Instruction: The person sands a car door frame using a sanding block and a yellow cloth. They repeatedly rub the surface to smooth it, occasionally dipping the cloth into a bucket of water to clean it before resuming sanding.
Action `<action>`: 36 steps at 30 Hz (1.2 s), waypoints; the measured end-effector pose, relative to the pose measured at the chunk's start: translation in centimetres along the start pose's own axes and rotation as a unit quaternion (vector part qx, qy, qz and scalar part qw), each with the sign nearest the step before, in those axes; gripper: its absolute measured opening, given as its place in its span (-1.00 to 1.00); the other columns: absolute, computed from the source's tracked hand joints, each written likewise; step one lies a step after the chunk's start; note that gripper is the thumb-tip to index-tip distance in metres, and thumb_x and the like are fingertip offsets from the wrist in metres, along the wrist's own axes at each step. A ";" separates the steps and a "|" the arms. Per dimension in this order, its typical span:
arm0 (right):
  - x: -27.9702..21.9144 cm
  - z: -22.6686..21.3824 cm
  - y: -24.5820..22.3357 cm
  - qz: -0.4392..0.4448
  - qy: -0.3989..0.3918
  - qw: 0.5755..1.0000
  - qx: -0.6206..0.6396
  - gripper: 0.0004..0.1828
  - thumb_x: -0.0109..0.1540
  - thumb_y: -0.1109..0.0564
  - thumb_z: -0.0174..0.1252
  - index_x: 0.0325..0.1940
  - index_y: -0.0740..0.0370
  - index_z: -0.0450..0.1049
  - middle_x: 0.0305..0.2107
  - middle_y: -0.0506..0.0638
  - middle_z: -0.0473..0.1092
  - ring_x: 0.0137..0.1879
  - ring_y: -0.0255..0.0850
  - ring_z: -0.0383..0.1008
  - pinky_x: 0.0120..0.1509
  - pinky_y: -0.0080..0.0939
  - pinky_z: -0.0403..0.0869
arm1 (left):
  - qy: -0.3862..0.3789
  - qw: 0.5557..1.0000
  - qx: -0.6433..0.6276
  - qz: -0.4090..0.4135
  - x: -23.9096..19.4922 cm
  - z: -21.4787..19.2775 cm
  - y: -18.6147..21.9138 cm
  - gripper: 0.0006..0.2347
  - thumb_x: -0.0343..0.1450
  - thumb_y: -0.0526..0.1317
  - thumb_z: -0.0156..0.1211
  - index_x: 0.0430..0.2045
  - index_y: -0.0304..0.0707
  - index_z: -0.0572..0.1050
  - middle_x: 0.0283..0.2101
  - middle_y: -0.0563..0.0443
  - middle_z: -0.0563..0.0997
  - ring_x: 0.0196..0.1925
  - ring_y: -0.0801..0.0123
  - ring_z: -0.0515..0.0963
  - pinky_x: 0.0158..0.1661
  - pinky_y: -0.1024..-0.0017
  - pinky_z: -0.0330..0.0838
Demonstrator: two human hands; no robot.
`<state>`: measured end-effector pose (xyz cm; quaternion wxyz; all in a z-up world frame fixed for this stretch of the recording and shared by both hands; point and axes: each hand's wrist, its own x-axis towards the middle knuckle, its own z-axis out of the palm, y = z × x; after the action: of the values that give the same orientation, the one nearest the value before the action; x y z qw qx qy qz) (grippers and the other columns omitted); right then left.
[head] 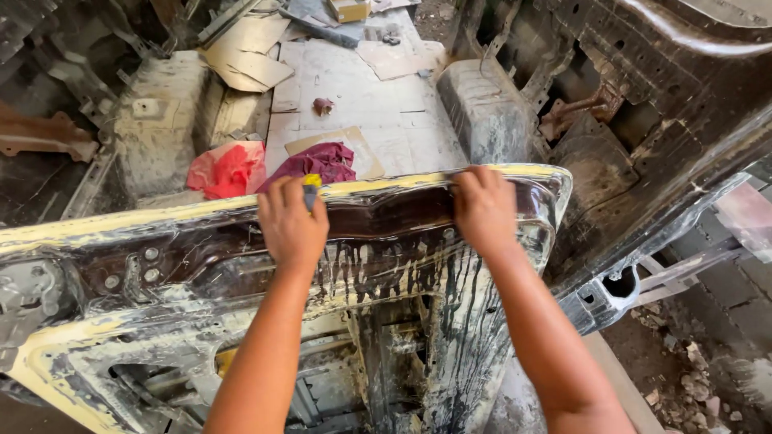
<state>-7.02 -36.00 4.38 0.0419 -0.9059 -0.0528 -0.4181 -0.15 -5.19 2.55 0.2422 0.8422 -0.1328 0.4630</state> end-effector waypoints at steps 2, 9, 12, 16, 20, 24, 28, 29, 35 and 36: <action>1.4 0.4 -5.1 -0.019 -0.011 0.999 0.041 -0.85 0.31 0.24 0.16 -0.05 0.15 0.56 -0.11 0.03 0.45 0.00 -0.04 0.44 0.07 -0.04 0.38 | 0.003 1.000 -0.016 0.013 0.1 -0.4 0.6 -0.75 0.37 -0.28 0.30 -0.12 -0.32 0.47 0.01 -0.16 0.52 -0.02 -0.08 0.47 -0.02 0.06 0.37; 4.1 1.7 -10.8 -0.157 -0.049 0.984 0.071 -0.65 0.10 0.34 0.14 -0.06 0.12 0.54 -0.10 0.07 0.45 0.04 -0.01 0.45 0.15 0.00 0.39 | -0.003 0.998 -0.053 0.030 -0.2 -0.6 0.5 -0.71 0.38 -0.26 0.36 -0.07 -0.28 0.47 0.03 -0.12 0.51 -0.01 -0.09 0.47 -0.02 0.04 0.38; 2.0 -1.1 -4.3 -0.093 -0.041 0.993 0.063 -0.73 0.21 0.35 0.16 -0.03 0.18 0.55 -0.08 0.05 0.45 0.05 -0.04 0.44 0.15 -0.06 0.41 | 0.012 0.998 -0.042 0.040 0.1 -0.4 0.6 -0.70 0.36 -0.25 0.35 -0.08 -0.29 0.46 0.03 -0.15 0.51 -0.02 -0.10 0.46 -0.03 0.04 0.37; 0.3 -2.2 -0.7 -0.041 -0.012 0.998 0.047 -0.82 0.23 0.28 0.21 -0.07 0.20 0.56 -0.08 0.05 0.46 0.05 -0.01 0.44 0.13 -0.05 0.41 | 0.002 0.999 -0.030 0.027 0.1 -0.2 1.0 -0.71 0.34 -0.25 0.34 -0.10 -0.29 0.46 0.02 -0.14 0.52 -0.03 -0.10 0.46 -0.04 0.04 0.37; 1.7 0.5 -6.6 -0.037 -0.069 0.994 0.073 -0.77 0.20 0.30 0.19 -0.07 0.15 0.55 -0.12 0.02 0.46 0.04 -0.05 0.44 0.15 -0.05 0.40 | 0.004 0.999 -0.027 0.025 0.1 -0.3 0.9 -0.72 0.36 -0.25 0.32 -0.09 -0.28 0.45 0.02 -0.12 0.52 0.00 -0.07 0.47 0.00 0.06 0.38; 3.6 3.2 -13.3 -0.119 -0.100 0.985 0.073 -0.60 0.09 0.39 0.13 -0.02 0.17 0.48 -0.06 0.07 0.43 0.13 -0.01 0.39 0.20 0.02 0.35 | 0.001 0.999 -0.047 0.018 -0.1 -0.4 0.7 -0.70 0.35 -0.24 0.35 -0.07 -0.27 0.46 0.03 -0.12 0.52 0.00 -0.08 0.47 -0.01 0.06 0.38; 2.8 2.1 -10.1 -0.125 -0.140 0.981 0.052 -0.63 0.08 0.38 0.13 -0.04 0.20 0.46 -0.01 0.09 0.41 0.16 -0.01 0.37 0.20 0.05 0.34 | 0.002 0.998 -0.053 0.031 -0.3 -0.4 0.5 -0.70 0.37 -0.25 0.34 -0.06 -0.26 0.45 0.04 -0.09 0.51 0.02 -0.07 0.48 0.02 0.07 0.38; 2.0 1.6 -7.6 -0.095 -0.111 0.988 0.048 -0.71 0.15 0.36 0.14 -0.06 0.20 0.49 -0.06 0.07 0.44 0.09 -0.04 0.41 0.16 0.01 0.37 | 0.000 0.998 -0.048 0.030 -0.3 -0.4 0.6 -0.70 0.37 -0.25 0.34 -0.06 -0.27 0.45 0.03 -0.11 0.51 0.00 -0.07 0.47 0.00 0.06 0.38; 0.1 0.2 -2.0 -0.008 -0.005 1.000 0.023 -0.87 0.27 0.22 0.23 -0.09 0.20 0.57 -0.19 0.04 0.47 -0.08 -0.08 0.45 -0.01 -0.06 0.40 | 0.007 0.999 -0.029 0.018 -0.3 -0.3 1.0 -0.71 0.36 -0.25 0.33 -0.08 -0.27 0.45 0.03 -0.10 0.51 -0.02 -0.07 0.47 -0.02 0.05 0.37; 0.4 0.7 -2.3 0.018 0.007 0.999 0.036 -0.88 0.31 0.20 0.23 -0.06 0.16 0.58 -0.20 0.01 0.48 -0.09 -0.10 0.45 -0.03 -0.09 0.39 | 0.013 0.999 -0.026 0.025 -0.2 -0.3 1.0 -0.72 0.38 -0.25 0.33 -0.07 -0.28 0.45 0.03 -0.11 0.50 -0.01 -0.06 0.47 0.00 0.05 0.38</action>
<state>-6.54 -33.66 4.37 0.0821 -0.9015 -0.0510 -0.4218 -0.88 -5.85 2.82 0.2538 0.8262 -0.1624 0.4760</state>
